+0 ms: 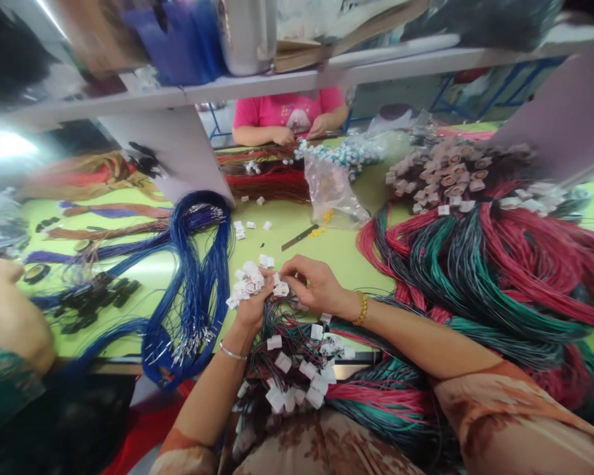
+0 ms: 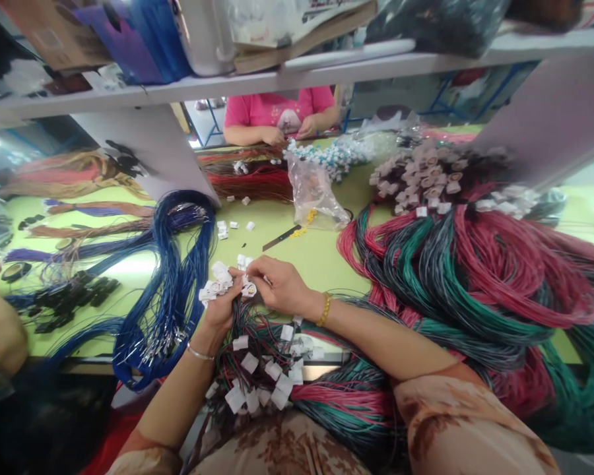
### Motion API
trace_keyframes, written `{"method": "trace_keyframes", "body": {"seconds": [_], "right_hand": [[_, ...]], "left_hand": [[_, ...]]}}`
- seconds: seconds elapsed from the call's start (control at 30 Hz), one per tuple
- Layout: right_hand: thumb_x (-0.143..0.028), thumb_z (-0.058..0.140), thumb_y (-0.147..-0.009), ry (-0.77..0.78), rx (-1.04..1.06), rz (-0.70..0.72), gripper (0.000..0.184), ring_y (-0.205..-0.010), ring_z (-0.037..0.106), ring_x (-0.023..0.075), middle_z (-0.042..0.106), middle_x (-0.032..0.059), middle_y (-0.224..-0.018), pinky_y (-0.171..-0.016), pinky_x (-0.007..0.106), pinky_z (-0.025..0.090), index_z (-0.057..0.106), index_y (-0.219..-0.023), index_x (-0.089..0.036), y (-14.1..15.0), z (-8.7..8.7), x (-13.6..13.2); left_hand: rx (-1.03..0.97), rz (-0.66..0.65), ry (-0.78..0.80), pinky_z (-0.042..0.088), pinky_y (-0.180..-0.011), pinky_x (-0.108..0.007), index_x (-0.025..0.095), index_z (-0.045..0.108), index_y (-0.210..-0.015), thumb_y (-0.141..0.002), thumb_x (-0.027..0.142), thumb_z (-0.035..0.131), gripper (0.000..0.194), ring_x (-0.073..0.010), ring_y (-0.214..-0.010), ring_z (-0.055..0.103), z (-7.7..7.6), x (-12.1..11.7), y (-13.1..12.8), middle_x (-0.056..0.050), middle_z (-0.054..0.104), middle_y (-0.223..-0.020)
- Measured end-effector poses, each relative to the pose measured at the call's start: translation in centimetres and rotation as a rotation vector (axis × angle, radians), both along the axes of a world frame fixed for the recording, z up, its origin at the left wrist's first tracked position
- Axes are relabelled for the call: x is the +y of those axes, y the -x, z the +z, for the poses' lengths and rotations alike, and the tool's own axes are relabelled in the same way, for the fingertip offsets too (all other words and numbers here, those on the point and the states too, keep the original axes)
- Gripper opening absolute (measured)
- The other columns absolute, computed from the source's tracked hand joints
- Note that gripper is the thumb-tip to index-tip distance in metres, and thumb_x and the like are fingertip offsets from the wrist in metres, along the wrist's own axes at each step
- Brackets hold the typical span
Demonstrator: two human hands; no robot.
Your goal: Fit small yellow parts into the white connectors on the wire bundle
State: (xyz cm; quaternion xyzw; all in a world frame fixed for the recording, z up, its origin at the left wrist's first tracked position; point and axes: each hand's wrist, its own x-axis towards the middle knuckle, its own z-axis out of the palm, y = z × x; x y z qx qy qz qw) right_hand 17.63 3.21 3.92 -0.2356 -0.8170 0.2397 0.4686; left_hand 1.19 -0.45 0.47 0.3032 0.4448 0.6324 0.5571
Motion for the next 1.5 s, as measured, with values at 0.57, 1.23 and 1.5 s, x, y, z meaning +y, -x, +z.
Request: {"method": "trace_keyframes", "body": {"seconds": [0.57, 1.23, 1.5], "right_hand": [[-0.032, 0.064, -0.084, 0.59, 0.206, 0.003, 0.019, -0.059, 0.054, 0.0099, 0.06, -0.0028, -0.074, -0.056, 0.023, 0.047, 0.047, -0.087, -0.023, 1.0, -0.4, 0.0], [-0.027, 0.065, -0.082, 0.52, 0.144, 0.028, 0.022, -0.059, 0.052, 0.0094, 0.063, -0.0018, -0.077, -0.057, 0.026, 0.046, 0.044, -0.088, -0.024, 0.4, 0.5, -0.2], [-0.028, 0.062, -0.084, 0.543, 0.138, -0.036, 0.021, -0.058, 0.052, 0.0095, 0.061, -0.002, -0.076, -0.054, 0.025, 0.045, 0.042, -0.088, -0.024, 0.6, 0.3, -0.5]], "left_hand": [[-0.064, -0.114, 0.073, 0.045, -0.048, -0.022, 0.016, 0.066, -0.068, -0.053, 0.042, 0.095, 0.042, -0.0082, -0.047, 0.05, 1.3, 0.2, -0.1, 0.003, 0.058, -0.055], [-0.08, -0.093, 0.083, 0.051, -0.054, -0.026, 0.017, 0.068, -0.07, -0.051, 0.04, 0.095, 0.04, -0.0122, -0.052, 0.058, 1.8, 0.0, -0.4, 0.002, 0.062, -0.058], [-0.06, -0.105, 0.063, 0.053, -0.058, -0.026, 0.016, 0.067, -0.07, -0.054, 0.038, 0.094, 0.038, -0.0133, -0.057, 0.061, 1.5, 0.0, -0.4, 0.002, 0.061, -0.059]]}}
